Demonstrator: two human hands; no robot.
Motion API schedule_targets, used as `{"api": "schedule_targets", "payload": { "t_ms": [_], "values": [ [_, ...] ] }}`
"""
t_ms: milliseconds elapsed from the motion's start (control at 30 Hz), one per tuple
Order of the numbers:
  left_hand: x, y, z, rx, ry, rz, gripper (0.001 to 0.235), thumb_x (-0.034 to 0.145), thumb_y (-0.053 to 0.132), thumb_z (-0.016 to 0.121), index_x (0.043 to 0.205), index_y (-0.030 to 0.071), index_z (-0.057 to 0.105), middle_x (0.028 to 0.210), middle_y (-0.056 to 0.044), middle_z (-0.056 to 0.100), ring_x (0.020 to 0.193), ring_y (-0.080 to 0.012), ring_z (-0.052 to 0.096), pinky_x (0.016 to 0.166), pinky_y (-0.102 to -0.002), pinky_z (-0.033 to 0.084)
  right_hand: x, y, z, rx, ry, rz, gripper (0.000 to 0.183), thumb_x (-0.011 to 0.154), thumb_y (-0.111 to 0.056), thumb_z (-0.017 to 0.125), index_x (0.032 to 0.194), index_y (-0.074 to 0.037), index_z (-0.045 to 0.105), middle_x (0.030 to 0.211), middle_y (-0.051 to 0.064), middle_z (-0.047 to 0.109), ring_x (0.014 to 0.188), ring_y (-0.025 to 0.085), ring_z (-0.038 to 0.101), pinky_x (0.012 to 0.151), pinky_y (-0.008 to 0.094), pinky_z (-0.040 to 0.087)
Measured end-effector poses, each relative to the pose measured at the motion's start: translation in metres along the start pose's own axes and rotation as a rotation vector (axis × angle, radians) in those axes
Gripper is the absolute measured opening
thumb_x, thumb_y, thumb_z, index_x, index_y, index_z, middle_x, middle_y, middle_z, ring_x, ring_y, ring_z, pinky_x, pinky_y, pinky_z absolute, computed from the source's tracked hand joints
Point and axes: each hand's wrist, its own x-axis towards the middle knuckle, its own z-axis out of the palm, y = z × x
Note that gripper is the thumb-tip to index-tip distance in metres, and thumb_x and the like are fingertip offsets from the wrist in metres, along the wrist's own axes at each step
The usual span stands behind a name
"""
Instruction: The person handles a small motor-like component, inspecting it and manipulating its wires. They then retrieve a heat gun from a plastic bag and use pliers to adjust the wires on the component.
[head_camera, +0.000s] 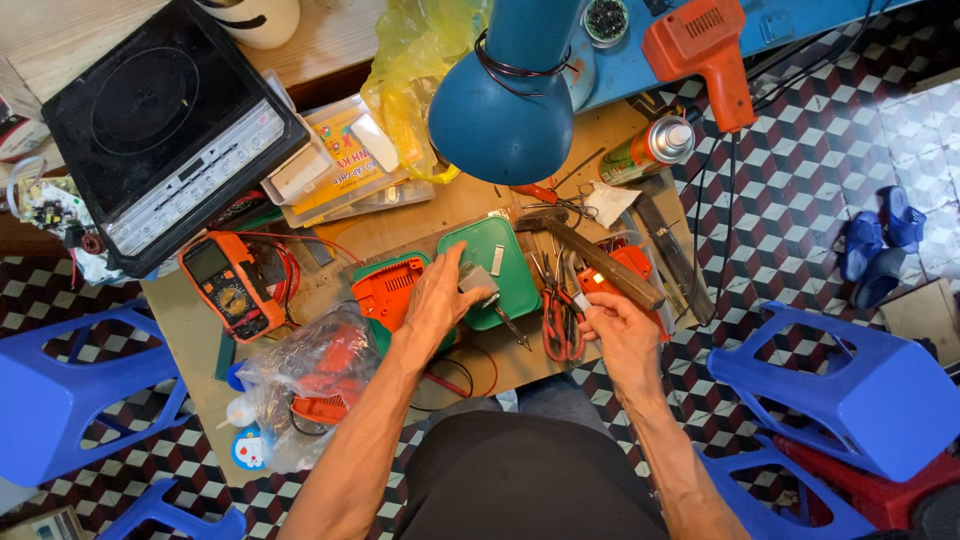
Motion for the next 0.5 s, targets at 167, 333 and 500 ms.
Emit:
{"api": "schedule_targets", "payload": {
  "t_ms": [167,333,500],
  "values": [
    [-0.026,0.045,0.006,-0.192,0.072,-0.012,0.047,0.090,0.024,0.077,0.130,0.003,0.065,0.111,-0.018,0.073,0.099,-0.0322,0.069,0.086,-0.041,0.056,-0.023,-0.002,0.024,0.108,-0.087,0.000,0.032,0.095,-0.007,0.066,0.125,0.004,0.062,0.094,0.005,0.068,0.078,0.009,0.065,0.068,0.022,0.053],
    [-0.039,0.080,0.025,-1.195,-0.159,-0.355,0.030,0.100,0.024,0.066,0.118,0.001,0.073,0.100,-0.005,0.076,0.086,-0.0108,0.072,0.079,-0.026,0.060,-0.010,-0.011,0.041,0.179,-0.190,-0.071,0.035,0.095,-0.006,0.066,0.127,0.005,0.057,0.097,0.007,0.069,0.081,0.010,0.068,0.071,0.023,0.055],
    [-0.033,0.064,0.008,-1.147,-0.012,-0.328,0.034,0.101,0.021,0.063,0.127,0.000,0.069,0.101,-0.008,0.075,0.085,-0.0119,0.070,0.077,-0.025,0.058,0.016,0.017,0.035,-0.281,-0.099,-0.215,0.048,0.096,-0.022,0.066,0.135,0.004,0.053,0.110,0.018,0.070,0.100,0.026,0.067,0.087,0.037,0.055]
  ]
}}
